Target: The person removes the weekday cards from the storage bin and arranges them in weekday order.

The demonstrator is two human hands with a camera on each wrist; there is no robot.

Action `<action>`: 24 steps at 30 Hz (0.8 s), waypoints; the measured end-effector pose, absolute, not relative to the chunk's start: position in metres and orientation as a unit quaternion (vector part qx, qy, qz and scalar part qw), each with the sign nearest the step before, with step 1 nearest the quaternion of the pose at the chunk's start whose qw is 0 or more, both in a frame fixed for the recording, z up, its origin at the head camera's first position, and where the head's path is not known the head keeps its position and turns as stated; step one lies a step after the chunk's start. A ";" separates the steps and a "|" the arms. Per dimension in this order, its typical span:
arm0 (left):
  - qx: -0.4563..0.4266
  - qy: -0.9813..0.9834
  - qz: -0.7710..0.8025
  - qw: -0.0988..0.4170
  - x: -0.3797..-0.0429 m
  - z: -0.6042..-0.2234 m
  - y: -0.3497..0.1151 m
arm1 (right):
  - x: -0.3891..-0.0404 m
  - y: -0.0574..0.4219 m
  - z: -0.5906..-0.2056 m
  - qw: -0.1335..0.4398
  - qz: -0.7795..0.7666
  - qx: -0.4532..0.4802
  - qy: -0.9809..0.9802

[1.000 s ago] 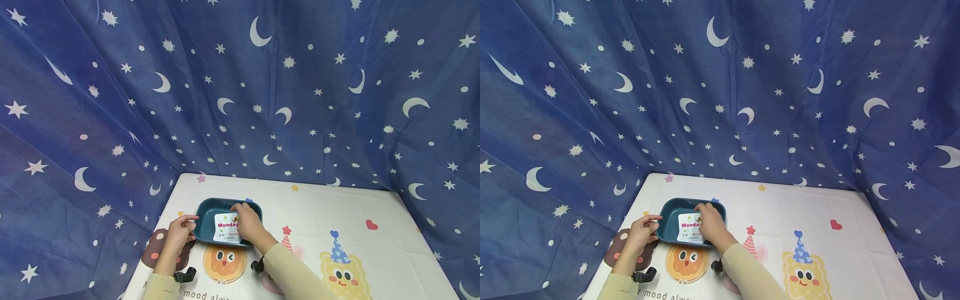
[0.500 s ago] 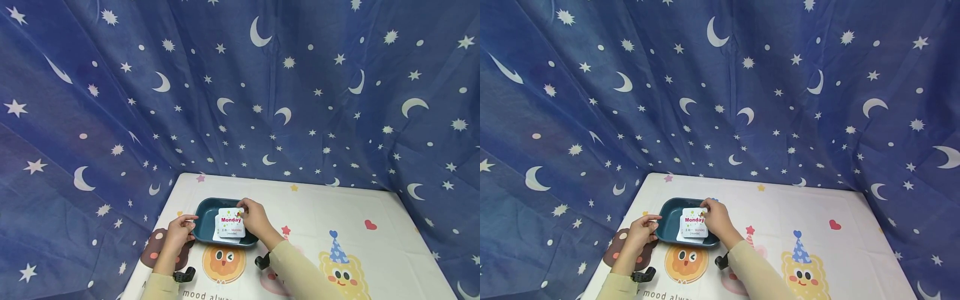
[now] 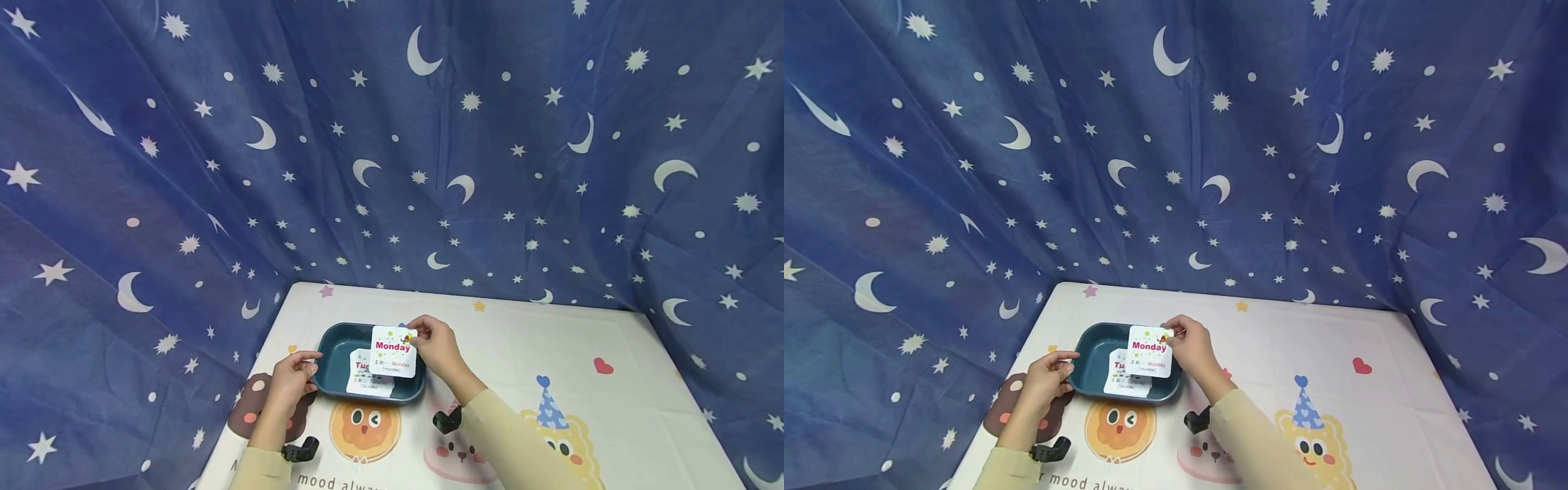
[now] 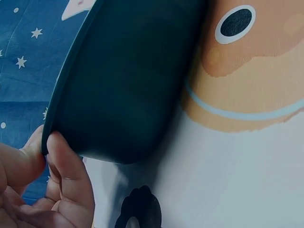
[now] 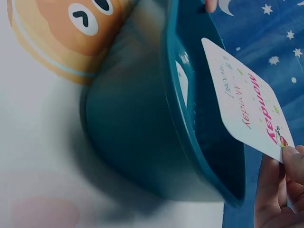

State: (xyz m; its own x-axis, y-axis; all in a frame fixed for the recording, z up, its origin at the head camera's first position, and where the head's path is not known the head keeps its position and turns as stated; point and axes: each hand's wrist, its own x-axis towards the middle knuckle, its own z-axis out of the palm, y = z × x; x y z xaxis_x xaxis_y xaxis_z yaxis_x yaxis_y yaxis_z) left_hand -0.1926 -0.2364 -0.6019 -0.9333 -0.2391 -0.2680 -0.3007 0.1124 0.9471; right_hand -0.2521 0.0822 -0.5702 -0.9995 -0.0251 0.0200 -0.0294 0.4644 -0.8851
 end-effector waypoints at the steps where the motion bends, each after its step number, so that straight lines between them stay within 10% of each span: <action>1: -0.181 0.745 0.641 0.024 -0.193 -0.602 -0.236 | -0.253 0.085 -0.570 0.001 0.521 0.011 -0.854; 24: -0.187 0.739 0.646 0.025 -0.192 -0.603 -0.238 | -0.279 0.153 -0.568 0.005 0.542 -0.033 -0.840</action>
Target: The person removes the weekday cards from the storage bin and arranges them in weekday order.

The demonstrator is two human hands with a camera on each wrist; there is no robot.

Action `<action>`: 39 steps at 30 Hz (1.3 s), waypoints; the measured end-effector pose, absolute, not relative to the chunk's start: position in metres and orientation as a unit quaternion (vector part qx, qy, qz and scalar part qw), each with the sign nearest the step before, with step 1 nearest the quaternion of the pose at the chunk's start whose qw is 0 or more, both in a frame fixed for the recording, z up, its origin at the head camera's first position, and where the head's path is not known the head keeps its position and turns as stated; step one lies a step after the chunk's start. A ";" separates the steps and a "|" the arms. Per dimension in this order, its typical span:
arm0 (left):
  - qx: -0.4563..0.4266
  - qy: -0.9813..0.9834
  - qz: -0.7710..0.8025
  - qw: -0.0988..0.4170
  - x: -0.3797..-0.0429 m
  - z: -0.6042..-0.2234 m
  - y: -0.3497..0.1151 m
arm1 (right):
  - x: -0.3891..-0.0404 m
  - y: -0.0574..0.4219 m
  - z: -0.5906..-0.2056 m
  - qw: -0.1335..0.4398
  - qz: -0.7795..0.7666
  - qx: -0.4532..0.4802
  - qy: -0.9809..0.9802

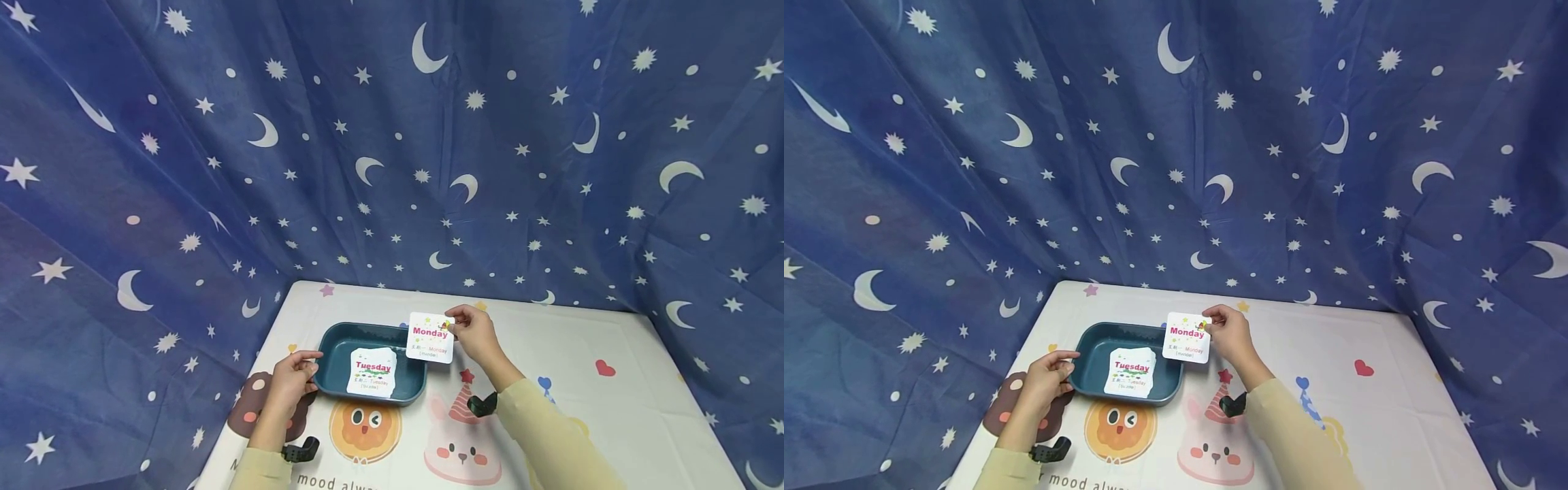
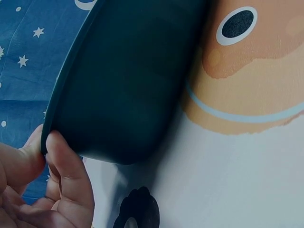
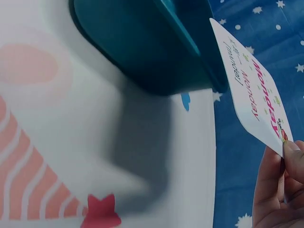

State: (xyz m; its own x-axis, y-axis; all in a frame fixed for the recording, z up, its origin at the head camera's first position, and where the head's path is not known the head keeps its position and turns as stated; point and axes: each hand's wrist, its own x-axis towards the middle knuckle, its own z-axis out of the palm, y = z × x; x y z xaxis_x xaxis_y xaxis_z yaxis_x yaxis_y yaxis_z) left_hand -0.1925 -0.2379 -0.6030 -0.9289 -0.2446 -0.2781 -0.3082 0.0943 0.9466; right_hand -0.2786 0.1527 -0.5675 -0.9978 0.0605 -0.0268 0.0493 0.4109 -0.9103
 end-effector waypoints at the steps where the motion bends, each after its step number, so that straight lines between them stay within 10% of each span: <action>1: -0.187 0.739 0.646 0.024 -0.193 -0.603 -0.238 | -0.280 0.155 -0.568 0.005 0.542 -0.034 -0.840; 39: -0.182 0.731 0.657 0.034 -0.196 -0.605 -0.241 | -0.301 0.207 -0.615 -0.030 0.534 -0.083 -0.841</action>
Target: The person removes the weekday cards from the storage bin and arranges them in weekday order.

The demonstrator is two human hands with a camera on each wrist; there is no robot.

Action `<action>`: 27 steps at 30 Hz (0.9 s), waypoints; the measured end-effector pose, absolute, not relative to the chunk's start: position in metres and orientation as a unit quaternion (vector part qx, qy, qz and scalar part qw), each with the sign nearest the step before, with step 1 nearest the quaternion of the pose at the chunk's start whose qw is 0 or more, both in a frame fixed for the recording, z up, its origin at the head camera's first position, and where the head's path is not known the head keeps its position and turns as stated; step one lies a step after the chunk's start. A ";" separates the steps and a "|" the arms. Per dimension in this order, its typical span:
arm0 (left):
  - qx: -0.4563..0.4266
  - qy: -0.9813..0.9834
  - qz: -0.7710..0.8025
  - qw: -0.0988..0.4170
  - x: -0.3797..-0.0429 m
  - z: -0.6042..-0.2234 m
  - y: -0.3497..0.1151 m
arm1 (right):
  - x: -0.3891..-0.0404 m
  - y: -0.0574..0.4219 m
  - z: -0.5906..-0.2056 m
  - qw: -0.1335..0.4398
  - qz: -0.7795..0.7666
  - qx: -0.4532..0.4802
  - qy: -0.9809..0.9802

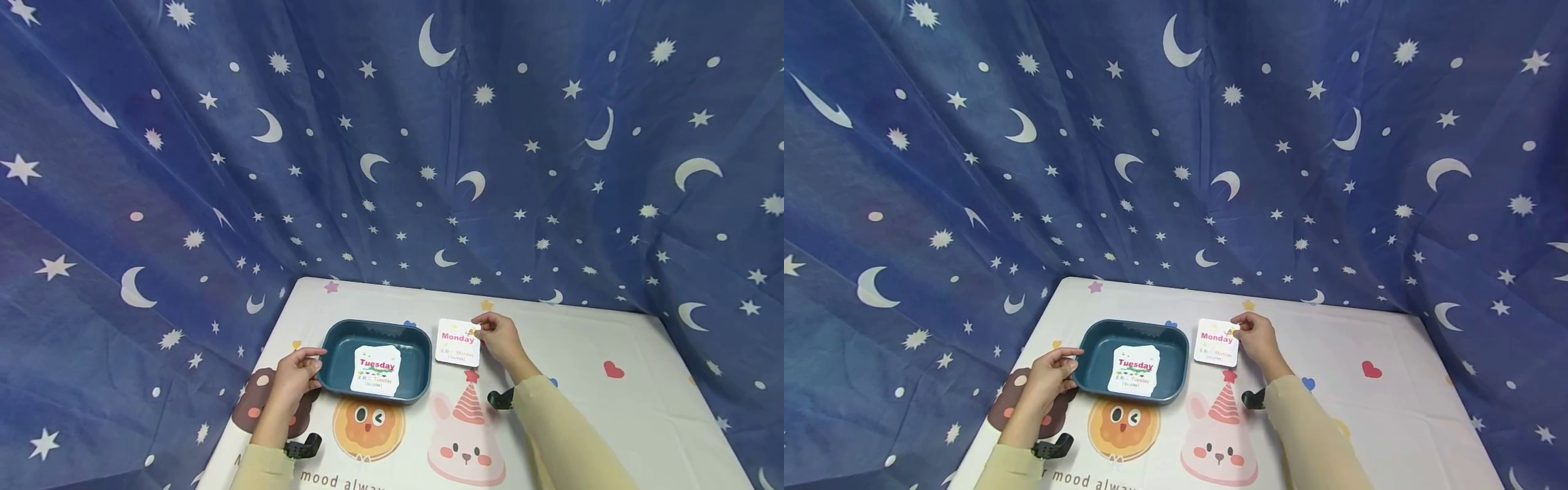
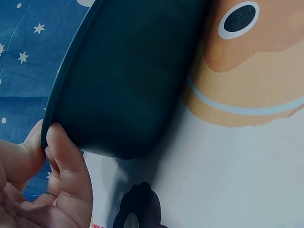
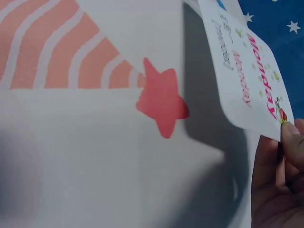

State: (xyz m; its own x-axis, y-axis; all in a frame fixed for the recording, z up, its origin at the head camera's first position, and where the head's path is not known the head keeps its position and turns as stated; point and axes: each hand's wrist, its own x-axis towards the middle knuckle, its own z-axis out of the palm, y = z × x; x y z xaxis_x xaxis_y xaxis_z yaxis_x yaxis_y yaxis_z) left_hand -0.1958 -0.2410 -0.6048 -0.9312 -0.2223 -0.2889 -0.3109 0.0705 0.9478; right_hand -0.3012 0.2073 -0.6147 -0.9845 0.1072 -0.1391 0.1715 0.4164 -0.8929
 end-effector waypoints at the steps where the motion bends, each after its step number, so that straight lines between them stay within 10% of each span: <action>1: -0.182 0.731 0.657 0.033 -0.196 -0.605 -0.241 | -0.301 0.206 -0.616 0.029 -0.527 0.086 0.845; 27: -0.187 0.727 0.659 0.031 -0.197 -0.608 -0.241 | -0.298 0.188 -0.631 -0.025 -0.364 0.076 0.928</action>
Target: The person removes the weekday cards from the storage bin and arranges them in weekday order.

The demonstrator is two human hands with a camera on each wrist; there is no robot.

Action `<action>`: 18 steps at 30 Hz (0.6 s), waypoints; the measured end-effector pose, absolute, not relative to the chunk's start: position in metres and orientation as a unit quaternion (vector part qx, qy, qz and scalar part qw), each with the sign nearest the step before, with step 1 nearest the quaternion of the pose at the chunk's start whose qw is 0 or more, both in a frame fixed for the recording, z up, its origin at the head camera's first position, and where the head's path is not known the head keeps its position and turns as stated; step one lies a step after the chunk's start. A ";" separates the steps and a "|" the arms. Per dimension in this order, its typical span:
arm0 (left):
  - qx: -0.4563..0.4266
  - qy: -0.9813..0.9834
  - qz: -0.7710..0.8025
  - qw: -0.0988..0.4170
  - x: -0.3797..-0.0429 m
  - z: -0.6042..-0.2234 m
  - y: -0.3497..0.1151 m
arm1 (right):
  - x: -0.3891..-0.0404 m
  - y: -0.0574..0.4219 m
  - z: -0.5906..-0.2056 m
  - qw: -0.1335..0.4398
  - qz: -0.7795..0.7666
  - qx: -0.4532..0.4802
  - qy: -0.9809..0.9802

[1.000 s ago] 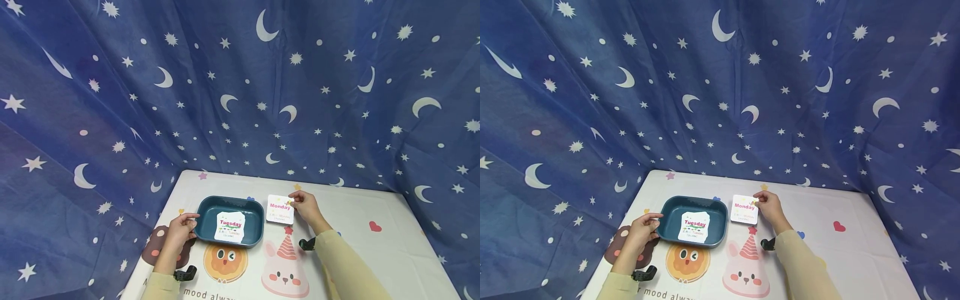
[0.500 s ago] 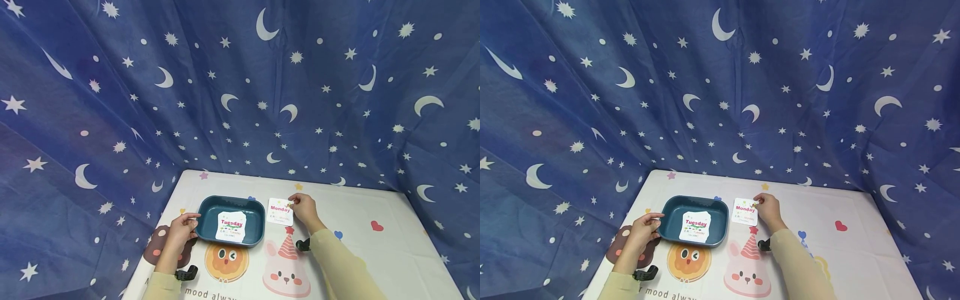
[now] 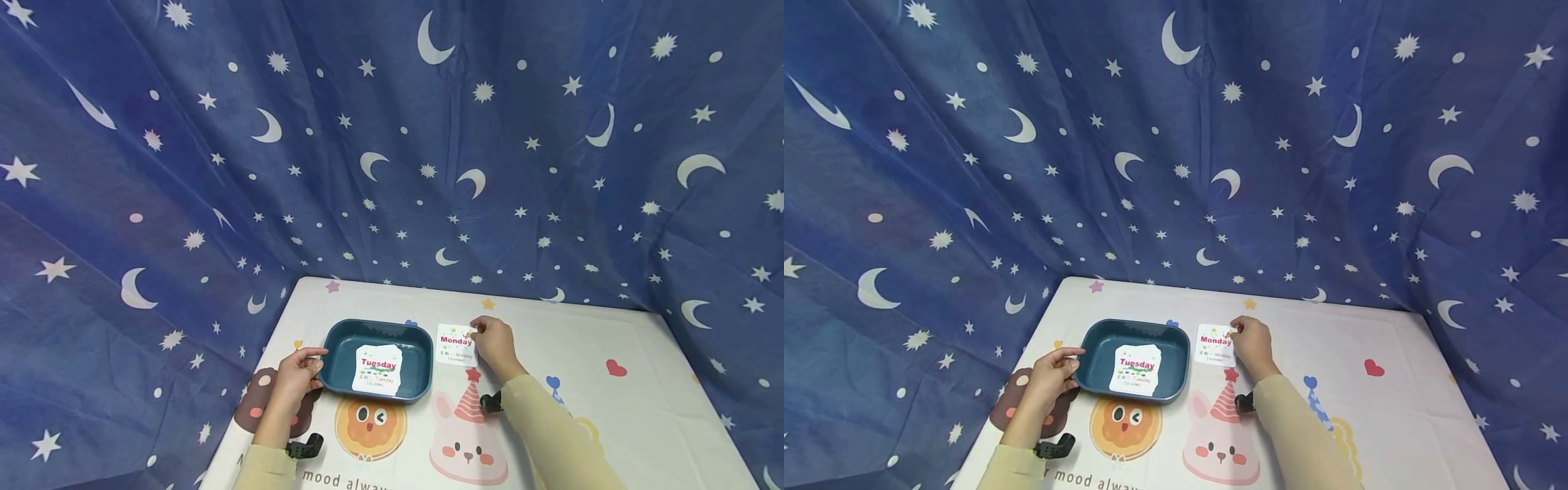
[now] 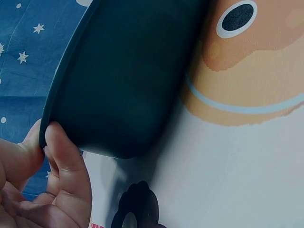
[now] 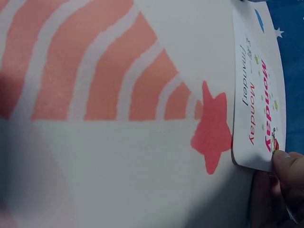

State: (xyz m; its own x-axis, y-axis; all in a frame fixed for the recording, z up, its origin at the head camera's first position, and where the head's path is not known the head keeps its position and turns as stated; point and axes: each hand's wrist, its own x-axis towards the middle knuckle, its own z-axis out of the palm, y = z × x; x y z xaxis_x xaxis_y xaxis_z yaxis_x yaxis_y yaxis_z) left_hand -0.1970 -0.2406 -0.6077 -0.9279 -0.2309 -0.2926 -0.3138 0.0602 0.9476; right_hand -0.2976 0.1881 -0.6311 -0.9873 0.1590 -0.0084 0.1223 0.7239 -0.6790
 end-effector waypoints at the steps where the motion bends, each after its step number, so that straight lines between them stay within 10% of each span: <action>1: -0.186 0.728 0.658 0.031 -0.197 -0.608 -0.241 | -0.297 0.188 -0.631 0.030 0.360 -0.075 -0.930; 18: -0.184 0.726 0.662 0.037 -0.195 -0.605 -0.241 | -0.300 0.186 -0.630 0.033 0.331 -0.070 -0.941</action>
